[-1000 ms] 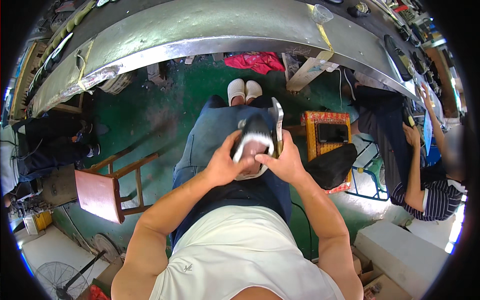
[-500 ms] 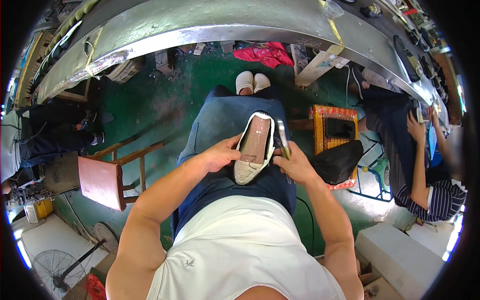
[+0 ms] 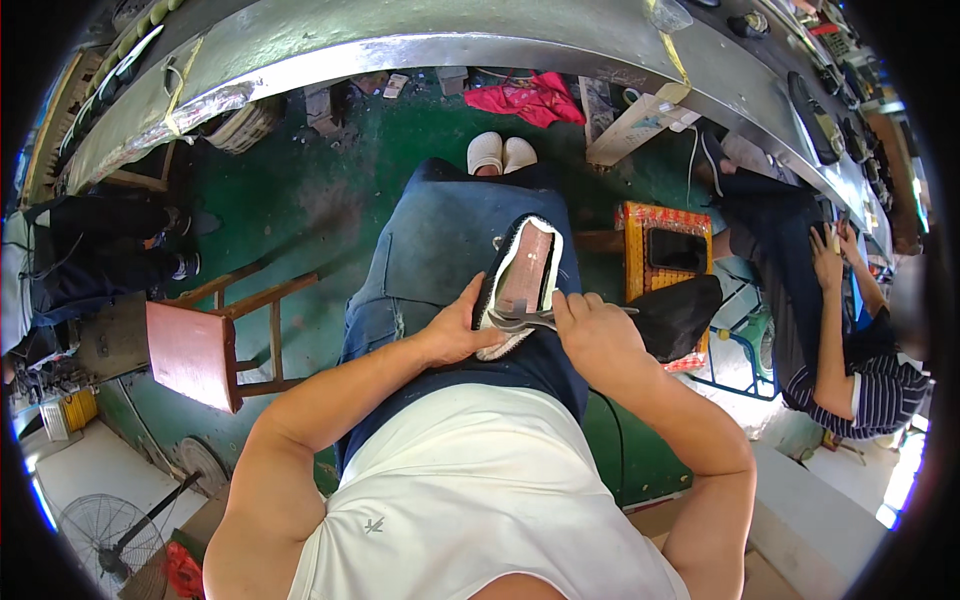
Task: Manually fitting and smoothing the upper part of a shoe onto a last using a handheld tool.
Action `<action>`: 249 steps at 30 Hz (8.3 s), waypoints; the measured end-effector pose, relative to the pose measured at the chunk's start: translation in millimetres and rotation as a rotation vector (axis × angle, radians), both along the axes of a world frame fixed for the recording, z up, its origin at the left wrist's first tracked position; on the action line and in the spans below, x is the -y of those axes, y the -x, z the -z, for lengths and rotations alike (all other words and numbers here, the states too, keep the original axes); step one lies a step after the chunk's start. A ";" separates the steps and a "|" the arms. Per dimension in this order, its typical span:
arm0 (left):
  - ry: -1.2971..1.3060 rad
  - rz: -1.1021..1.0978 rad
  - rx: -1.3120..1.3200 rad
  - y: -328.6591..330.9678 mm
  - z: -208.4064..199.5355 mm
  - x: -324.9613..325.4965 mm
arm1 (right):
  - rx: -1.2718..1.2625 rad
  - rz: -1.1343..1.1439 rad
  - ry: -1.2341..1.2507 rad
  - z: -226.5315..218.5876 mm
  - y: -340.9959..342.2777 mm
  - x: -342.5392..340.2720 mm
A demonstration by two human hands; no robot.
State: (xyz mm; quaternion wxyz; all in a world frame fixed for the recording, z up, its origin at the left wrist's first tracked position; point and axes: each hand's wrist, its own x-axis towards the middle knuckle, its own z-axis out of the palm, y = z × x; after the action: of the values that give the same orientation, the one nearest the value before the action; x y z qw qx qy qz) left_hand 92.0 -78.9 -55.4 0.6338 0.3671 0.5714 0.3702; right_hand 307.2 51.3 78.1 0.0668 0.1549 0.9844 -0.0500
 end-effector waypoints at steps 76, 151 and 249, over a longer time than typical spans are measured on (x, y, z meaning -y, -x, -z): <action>-0.107 -0.024 -0.542 -3.1 -30.0 -24.8 | 0.034 0.576 1.134 54.6 39.3 -63.8; -0.307 -0.024 -0.677 -16.9 -16.5 -47.7 | -0.082 1.011 1.690 62.9 -14.4 -15.8; -0.581 -0.243 -0.698 107.7 -115.7 -738.0 | -0.594 1.044 -0.264 -10.6 -42.9 -462.6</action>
State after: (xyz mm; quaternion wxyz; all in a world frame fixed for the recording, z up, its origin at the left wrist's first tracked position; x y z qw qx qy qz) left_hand -15.7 659.1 60.3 0.2266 0.5624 0.6619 0.4408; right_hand 350.1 513.9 88.7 -0.2634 0.6028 0.7531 0.0054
